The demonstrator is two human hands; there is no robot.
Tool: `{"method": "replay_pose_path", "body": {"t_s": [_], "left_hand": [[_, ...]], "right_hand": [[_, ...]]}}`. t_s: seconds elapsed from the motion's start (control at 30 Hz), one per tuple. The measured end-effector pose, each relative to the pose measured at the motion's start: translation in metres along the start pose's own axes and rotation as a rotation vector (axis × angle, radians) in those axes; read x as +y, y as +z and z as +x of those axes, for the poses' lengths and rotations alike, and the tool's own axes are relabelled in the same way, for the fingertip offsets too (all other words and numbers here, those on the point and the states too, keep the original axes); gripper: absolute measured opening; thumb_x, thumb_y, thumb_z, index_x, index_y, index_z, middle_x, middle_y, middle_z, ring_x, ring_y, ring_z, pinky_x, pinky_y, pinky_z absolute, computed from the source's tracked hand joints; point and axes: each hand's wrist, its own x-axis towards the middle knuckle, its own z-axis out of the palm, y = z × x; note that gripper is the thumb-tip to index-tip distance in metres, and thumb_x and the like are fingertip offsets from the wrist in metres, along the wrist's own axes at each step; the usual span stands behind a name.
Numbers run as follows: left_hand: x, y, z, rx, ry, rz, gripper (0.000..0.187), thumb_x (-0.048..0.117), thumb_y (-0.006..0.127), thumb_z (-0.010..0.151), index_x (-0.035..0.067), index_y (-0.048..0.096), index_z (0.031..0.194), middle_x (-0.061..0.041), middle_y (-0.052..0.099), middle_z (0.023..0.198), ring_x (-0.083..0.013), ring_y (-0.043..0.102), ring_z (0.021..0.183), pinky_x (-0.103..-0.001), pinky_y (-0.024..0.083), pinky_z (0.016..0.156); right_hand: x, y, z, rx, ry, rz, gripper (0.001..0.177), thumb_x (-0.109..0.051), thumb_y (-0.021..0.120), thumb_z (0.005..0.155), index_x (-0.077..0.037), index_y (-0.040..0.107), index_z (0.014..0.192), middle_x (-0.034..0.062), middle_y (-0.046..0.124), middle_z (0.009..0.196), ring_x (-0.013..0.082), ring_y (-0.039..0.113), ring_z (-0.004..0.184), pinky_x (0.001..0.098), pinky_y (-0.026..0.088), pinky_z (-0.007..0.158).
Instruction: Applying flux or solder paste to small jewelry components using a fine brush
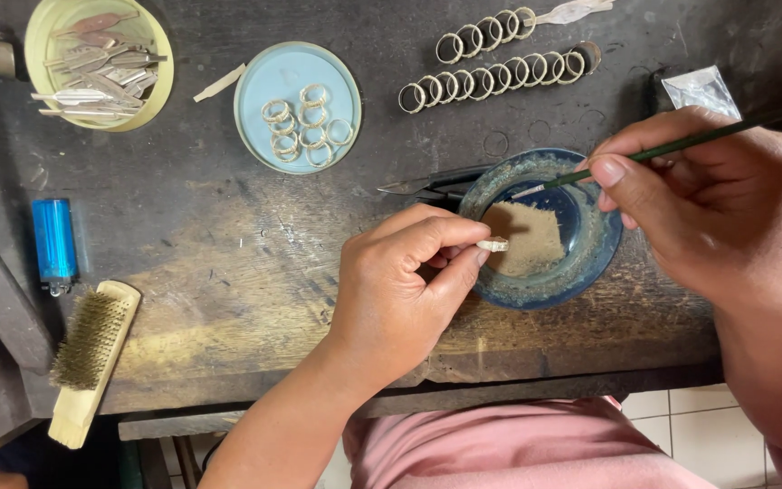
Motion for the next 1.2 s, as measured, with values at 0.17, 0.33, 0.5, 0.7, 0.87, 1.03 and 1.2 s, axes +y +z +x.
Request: {"method": "replay_pose_path", "body": {"t_s": [0.17,0.33,0.5,0.7,0.87,1.03,1.2], "left_hand": [[-0.001,0.0,0.0,0.003,0.003,0.002,0.009,0.0,0.065,0.075,0.005,0.063,0.082,-0.005,0.063,0.078,-0.0109,0.057,0.061,-0.021,0.046,0.055],[-0.002,0.001,0.0,0.008,0.024,0.011,0.009,-0.001,0.065,0.075,0.005,0.063,0.082,-0.005,0.062,0.078,-0.0113,0.057,0.061,-0.021,0.046,0.056],[0.0,0.001,0.0,0.005,0.015,0.022,0.009,0.0,0.065,0.075,0.005,0.063,0.082,-0.005,0.063,0.079,-0.0115,0.058,0.062,-0.021,0.046,0.056],[0.005,0.001,0.001,-0.023,-0.015,0.078,0.01,-0.002,0.065,0.073,0.004,0.065,0.081,-0.005,0.062,0.077,-0.011,0.06,0.063,-0.02,0.048,0.055],[0.007,0.004,0.003,-0.022,-0.013,0.109,0.009,-0.001,0.065,0.072,0.005,0.065,0.078,-0.004,0.063,0.075,-0.01,0.059,0.062,-0.019,0.048,0.056],[0.003,0.002,0.0,0.0,-0.006,0.117,0.009,0.0,0.066,0.073,0.006,0.065,0.079,-0.004,0.063,0.076,-0.0097,0.058,0.06,-0.02,0.045,0.053],[-0.002,0.002,-0.001,-0.004,0.016,0.06,0.012,-0.001,0.066,0.073,0.005,0.065,0.083,-0.006,0.064,0.081,-0.0106,0.059,0.063,-0.019,0.046,0.054]], "right_hand": [[0.001,0.0,0.0,0.005,0.016,-0.005,0.009,0.003,0.059,0.092,0.009,0.059,0.086,0.0136,0.054,0.06,0.0127,0.05,0.051,0.0195,0.039,0.049],[-0.002,-0.001,0.001,-0.003,-0.013,-0.014,0.013,0.0,0.058,0.092,0.009,0.059,0.083,0.0117,0.053,0.058,0.0112,0.046,0.047,0.0186,0.035,0.047],[-0.005,-0.004,0.0,-0.011,-0.015,0.025,0.01,0.002,0.058,0.091,0.011,0.057,0.087,0.0139,0.054,0.061,0.0139,0.049,0.05,0.0212,0.038,0.048],[0.009,-0.006,0.007,-0.002,-0.194,-0.047,0.005,-0.002,0.062,0.085,0.003,0.061,0.083,0.0065,0.06,0.063,0.0081,0.056,0.052,0.0162,0.038,0.043],[0.012,-0.01,0.007,0.009,-0.212,-0.04,0.004,-0.004,0.063,0.084,-0.002,0.062,0.082,0.0,0.053,0.057,0.0045,0.034,0.042,0.0187,0.024,0.039],[0.005,-0.008,0.005,-0.024,-0.233,0.062,0.003,0.006,0.06,0.085,0.007,0.058,0.083,0.0104,0.058,0.064,0.0106,0.054,0.052,0.0165,0.038,0.043],[0.001,-0.01,0.001,-0.004,-0.399,0.254,0.012,0.007,0.049,0.077,0.019,0.046,0.075,0.0284,0.053,0.069,0.0274,0.054,0.054,0.0296,0.042,0.05]]}}
